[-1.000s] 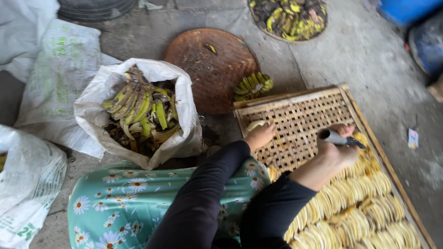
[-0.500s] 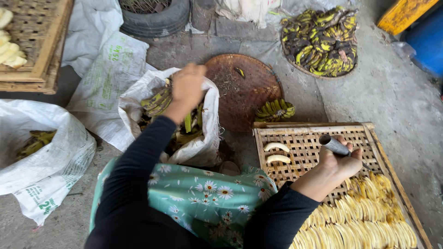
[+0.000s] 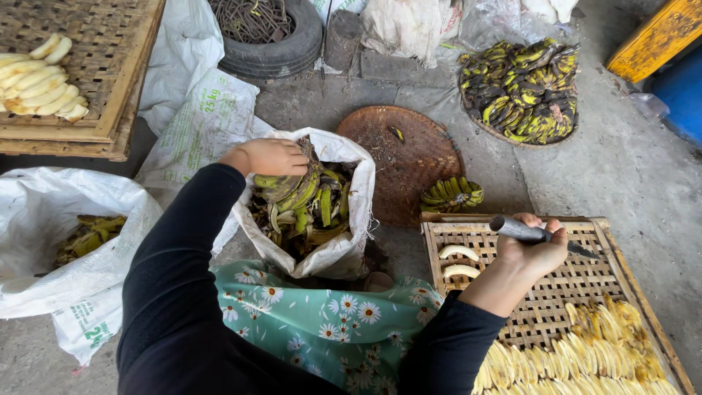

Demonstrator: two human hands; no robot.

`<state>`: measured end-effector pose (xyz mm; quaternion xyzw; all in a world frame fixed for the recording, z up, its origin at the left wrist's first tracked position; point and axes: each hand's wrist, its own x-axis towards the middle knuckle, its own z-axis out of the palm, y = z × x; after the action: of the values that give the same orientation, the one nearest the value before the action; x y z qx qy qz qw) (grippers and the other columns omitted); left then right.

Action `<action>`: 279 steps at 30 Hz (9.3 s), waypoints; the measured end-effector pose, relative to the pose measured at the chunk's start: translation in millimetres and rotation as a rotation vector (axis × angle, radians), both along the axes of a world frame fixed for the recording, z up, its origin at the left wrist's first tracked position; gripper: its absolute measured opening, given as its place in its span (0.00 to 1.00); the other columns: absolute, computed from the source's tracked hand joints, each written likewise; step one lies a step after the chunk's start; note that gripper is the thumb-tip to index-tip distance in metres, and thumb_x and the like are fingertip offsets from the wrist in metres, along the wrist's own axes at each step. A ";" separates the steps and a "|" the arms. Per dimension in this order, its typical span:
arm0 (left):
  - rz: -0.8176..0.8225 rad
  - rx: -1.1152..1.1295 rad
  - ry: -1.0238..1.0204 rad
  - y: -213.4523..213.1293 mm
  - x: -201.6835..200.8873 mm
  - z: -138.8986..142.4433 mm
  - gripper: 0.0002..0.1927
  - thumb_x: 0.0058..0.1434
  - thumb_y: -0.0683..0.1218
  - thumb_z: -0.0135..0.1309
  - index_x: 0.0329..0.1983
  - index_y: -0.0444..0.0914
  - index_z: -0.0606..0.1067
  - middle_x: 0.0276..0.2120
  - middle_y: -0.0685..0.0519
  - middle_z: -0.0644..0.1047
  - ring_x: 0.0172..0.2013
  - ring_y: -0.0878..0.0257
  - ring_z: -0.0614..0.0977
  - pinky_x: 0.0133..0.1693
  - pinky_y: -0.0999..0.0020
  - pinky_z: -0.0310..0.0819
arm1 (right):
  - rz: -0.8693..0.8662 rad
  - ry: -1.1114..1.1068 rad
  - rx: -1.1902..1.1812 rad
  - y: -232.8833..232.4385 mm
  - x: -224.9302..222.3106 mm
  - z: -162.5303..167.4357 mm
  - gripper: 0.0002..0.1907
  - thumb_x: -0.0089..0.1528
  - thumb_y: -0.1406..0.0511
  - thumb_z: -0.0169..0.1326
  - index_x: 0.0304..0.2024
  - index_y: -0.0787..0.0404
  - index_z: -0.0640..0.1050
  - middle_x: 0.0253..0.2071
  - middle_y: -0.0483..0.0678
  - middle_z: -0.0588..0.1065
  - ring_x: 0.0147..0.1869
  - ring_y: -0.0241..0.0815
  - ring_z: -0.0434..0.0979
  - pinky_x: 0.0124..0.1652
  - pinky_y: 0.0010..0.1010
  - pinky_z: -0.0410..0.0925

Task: The person sits on the ground peeling green bananas with a knife, dropping the peels into a plastic basket or sack and placing the peeled bananas in rows on woven bamboo drying racks. They occasionally reach into a sack of unpeeled bananas to get the next fruit.

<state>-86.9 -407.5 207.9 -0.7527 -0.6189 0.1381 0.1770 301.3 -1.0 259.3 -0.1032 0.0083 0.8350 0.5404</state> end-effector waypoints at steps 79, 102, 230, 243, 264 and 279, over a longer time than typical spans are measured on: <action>0.099 1.930 -2.325 27.8 114.2 26.6 0.21 0.65 0.37 0.54 0.57 0.43 0.63 0.50 0.52 0.73 0.50 0.60 0.80 0.49 0.66 0.83 | 0.680 -0.906 1.545 -250.5 -165.0 -3.6 0.36 0.68 0.49 0.52 0.72 0.54 0.56 0.31 0.47 0.69 0.27 0.40 0.67 0.26 0.35 0.63; -0.061 1.686 -2.523 36.1 126.9 32.1 0.14 0.70 0.41 0.51 0.56 0.31 0.66 0.50 0.44 0.76 0.50 0.53 0.82 0.52 0.60 0.83 | 0.321 -0.859 1.947 -261.7 -132.5 52.2 0.23 0.72 0.57 0.48 0.69 0.52 0.71 0.59 0.55 0.78 0.61 0.49 0.80 0.57 0.36 0.70; 0.234 0.561 -2.767 146.6 292.3 12.8 0.13 0.67 0.41 0.56 0.54 0.37 0.72 0.47 0.54 0.78 0.46 0.65 0.81 0.46 0.67 0.79 | -0.177 -1.498 1.755 -192.4 42.4 46.0 0.11 0.61 0.66 0.61 0.43 0.66 0.80 0.38 0.58 0.79 0.41 0.59 0.80 0.41 0.43 0.72; 0.158 0.442 -2.561 133.9 286.2 44.5 0.24 0.67 0.40 0.54 0.65 0.35 0.66 0.46 0.48 0.78 0.49 0.56 0.81 0.52 0.52 0.82 | 0.386 -1.225 0.978 -153.0 42.9 7.9 0.12 0.72 0.60 0.49 0.45 0.62 0.78 0.26 0.50 0.72 0.21 0.38 0.68 0.23 0.34 0.66; 0.351 0.857 -3.193 183.7 300.9 -20.4 0.13 0.73 0.47 0.43 0.58 0.39 0.68 0.51 0.49 0.74 0.47 0.61 0.80 0.49 0.60 0.80 | 0.033 -1.257 1.255 -167.7 43.8 -2.0 0.14 0.64 0.67 0.66 0.47 0.68 0.78 0.35 0.43 0.74 0.39 0.31 0.70 0.39 0.24 0.68; 0.387 1.412 -2.972 186.2 263.6 1.8 0.24 0.74 0.61 0.38 0.55 0.38 0.71 0.36 0.56 0.72 0.27 0.70 0.69 0.25 0.74 0.64 | 0.279 -1.302 1.803 -229.8 77.5 37.3 0.27 0.75 0.59 0.41 0.76 0.54 0.58 0.62 0.61 0.72 0.63 0.60 0.76 0.60 0.40 0.68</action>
<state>176.7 -221.4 209.7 -0.0883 0.2515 0.9268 0.2647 378.8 -230.8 296.6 -0.0911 -0.8955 0.3757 0.2205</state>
